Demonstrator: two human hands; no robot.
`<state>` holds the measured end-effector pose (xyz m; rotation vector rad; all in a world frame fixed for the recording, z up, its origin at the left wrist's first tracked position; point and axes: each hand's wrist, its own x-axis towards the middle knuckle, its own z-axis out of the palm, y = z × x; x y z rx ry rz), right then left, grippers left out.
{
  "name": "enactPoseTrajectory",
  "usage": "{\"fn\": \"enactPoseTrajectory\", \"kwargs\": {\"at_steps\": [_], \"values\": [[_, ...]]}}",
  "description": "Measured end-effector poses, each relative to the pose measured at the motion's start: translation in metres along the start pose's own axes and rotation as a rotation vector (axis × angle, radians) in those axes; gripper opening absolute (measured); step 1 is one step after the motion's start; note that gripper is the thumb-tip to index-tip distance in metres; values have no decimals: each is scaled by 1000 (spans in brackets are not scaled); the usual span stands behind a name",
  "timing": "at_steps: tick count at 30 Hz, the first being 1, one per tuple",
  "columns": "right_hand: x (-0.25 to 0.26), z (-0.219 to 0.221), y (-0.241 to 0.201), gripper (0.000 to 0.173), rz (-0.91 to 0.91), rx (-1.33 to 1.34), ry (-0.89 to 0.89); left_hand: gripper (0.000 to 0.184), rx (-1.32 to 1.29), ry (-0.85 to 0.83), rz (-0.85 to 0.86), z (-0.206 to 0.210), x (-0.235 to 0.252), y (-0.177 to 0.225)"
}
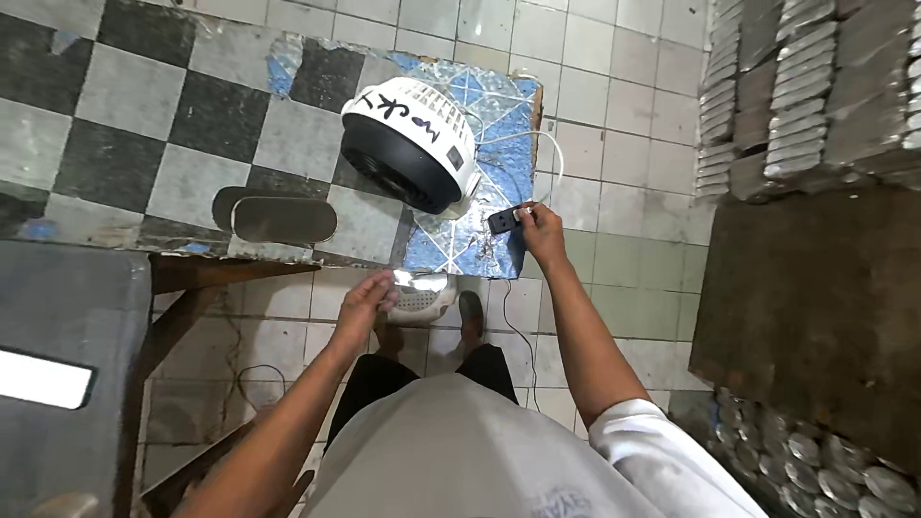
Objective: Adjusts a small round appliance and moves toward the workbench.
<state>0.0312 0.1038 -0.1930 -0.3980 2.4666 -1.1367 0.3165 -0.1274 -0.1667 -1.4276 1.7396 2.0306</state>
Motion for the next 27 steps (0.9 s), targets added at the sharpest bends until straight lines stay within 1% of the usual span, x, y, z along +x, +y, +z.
{"fn": "enactPoseTrajectory", "kwargs": {"at_steps": [2,3,5,7,10,12,15,18,20,23,27], "values": [[1,-3,-2,28,45,19,-9,33,28,-37,-36,-3,-7,-11],[1,-2,-5,28,40,-13,-21,34,46,-62,-41,-4,-10,-16],[-2,2,-9,27,-11,-115,-37,35,94,-91,-42,-7,-14,-23],[-4,6,-7,28,-53,-163,-17,34,139,-106,-45,-7,-16,-27],[-10,10,-6,30,-74,-189,-7,40,167,-113,27,-8,-18,-27],[-17,8,-12,32,-86,-189,-30,48,122,-39,99,-6,-15,-11],[-19,7,-13,33,-71,-187,-44,58,-77,113,136,-3,1,30],[-10,9,-13,31,-35,-198,-40,58,-210,204,194,-1,25,71],[-10,9,-13,32,-16,-215,-39,56,-205,190,203,2,35,82],[-9,8,-11,33,13,-199,-15,49,-161,123,185,13,39,76],[-3,7,-14,36,164,-88,-17,41,-72,35,142,31,34,43]]}}
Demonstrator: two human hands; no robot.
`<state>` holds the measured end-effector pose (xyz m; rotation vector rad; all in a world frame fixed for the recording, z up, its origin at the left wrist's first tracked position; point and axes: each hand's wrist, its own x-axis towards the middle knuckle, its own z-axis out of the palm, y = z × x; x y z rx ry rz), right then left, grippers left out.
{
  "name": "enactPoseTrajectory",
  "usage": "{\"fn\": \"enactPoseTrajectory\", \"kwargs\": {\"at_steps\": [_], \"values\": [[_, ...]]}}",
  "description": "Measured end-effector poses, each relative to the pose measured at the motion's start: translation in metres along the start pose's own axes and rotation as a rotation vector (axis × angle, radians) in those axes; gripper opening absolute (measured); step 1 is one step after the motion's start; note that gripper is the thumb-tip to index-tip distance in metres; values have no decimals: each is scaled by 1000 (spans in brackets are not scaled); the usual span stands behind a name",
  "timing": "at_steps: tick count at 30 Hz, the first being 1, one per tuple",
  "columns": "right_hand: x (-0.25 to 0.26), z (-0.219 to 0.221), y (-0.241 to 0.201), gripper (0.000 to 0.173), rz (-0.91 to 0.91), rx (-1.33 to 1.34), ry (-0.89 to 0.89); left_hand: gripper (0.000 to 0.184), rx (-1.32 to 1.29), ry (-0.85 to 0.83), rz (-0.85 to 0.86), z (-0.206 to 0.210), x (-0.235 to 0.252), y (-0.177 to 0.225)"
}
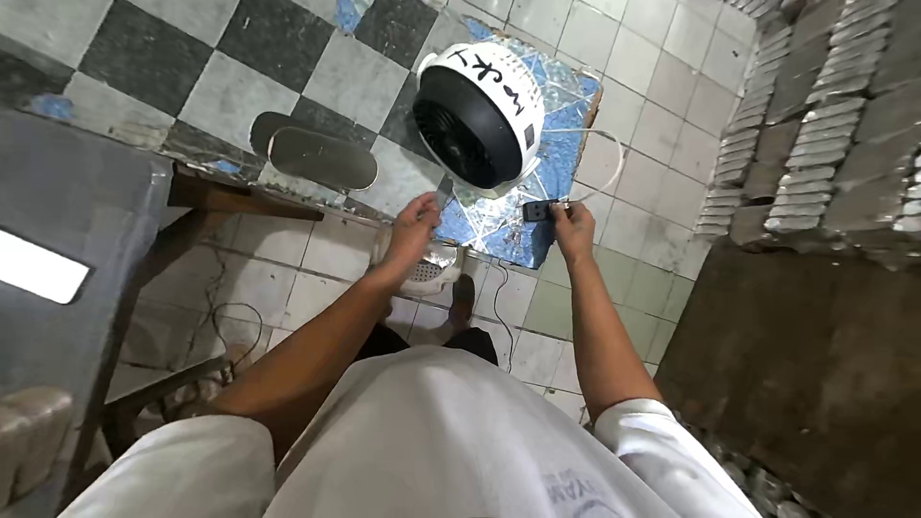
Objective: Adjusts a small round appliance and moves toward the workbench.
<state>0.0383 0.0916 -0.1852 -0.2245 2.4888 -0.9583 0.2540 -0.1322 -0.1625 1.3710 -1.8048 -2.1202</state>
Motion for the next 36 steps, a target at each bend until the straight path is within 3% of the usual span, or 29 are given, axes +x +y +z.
{"fn": "enactPoseTrajectory", "kwargs": {"at_steps": [3,7,11,13,18,21,26,29,32,36], "values": [[5,0,-1,32,72,122,-10,38,121,-99,-29,14,-9,-24],[7,2,-1,31,74,131,-22,37,388,-249,156,34,-14,-37],[3,2,-1,34,32,82,-42,41,492,-273,270,53,-4,-30],[4,2,0,36,17,49,-52,41,355,-189,253,54,3,-22],[1,-3,-3,43,40,46,-75,52,-330,246,-34,21,11,31],[1,-1,-4,44,31,44,-51,58,-443,338,48,-6,22,62],[1,-3,-4,41,-2,-19,-1,58,-290,277,137,-9,23,71],[3,-4,-4,35,-1,-35,4,43,-31,216,146,10,3,35],[2,-5,-5,33,7,-30,-6,27,214,-1,212,44,-21,-10],[2,-7,-3,32,27,-10,-7,49,579,-220,403,93,-9,-33]]}}
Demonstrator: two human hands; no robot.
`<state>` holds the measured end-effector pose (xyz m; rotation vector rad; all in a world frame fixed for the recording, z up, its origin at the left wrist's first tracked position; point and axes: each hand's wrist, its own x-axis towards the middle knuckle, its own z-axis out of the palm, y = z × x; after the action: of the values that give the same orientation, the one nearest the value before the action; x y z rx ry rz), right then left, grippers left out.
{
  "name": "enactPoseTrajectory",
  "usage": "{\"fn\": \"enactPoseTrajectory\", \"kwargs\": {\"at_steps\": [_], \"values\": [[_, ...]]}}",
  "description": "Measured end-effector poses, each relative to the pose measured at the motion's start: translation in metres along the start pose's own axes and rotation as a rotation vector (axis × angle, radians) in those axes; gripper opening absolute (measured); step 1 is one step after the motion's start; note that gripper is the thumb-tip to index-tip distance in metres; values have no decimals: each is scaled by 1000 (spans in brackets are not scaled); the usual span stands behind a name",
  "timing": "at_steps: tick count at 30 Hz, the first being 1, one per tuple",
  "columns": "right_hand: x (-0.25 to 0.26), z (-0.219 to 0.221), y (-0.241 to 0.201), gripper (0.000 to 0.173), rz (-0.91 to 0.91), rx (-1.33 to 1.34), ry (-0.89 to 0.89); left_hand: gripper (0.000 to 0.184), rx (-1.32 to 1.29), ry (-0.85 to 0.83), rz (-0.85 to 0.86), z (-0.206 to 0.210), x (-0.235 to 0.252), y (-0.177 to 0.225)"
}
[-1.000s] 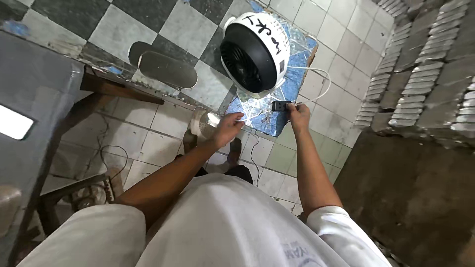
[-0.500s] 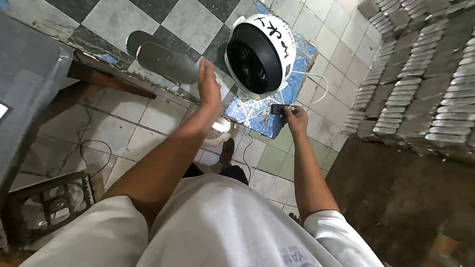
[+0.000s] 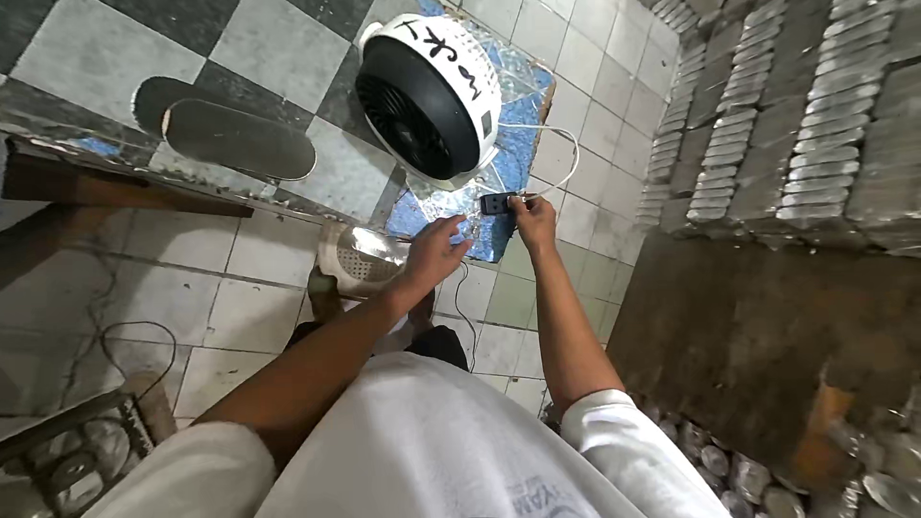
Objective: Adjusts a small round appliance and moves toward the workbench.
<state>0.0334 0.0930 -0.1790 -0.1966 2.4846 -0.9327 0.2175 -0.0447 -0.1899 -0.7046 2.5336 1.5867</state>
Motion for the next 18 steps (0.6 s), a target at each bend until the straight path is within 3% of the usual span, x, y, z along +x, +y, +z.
{"fn": "enactPoseTrajectory", "kwargs": {"at_steps": [5,10,15,18], "values": [[0,2,-1,32,-15,-12,-21,76,246,-107,-49,26,58,28],[4,-3,-4,32,-1,-78,-56,53,297,-71,-173,34,77,28],[-11,-7,-14,39,-70,-299,35,51,356,-106,-178,32,78,34],[-12,-10,-21,38,-84,-248,-11,51,368,-115,-162,32,79,33]]}}
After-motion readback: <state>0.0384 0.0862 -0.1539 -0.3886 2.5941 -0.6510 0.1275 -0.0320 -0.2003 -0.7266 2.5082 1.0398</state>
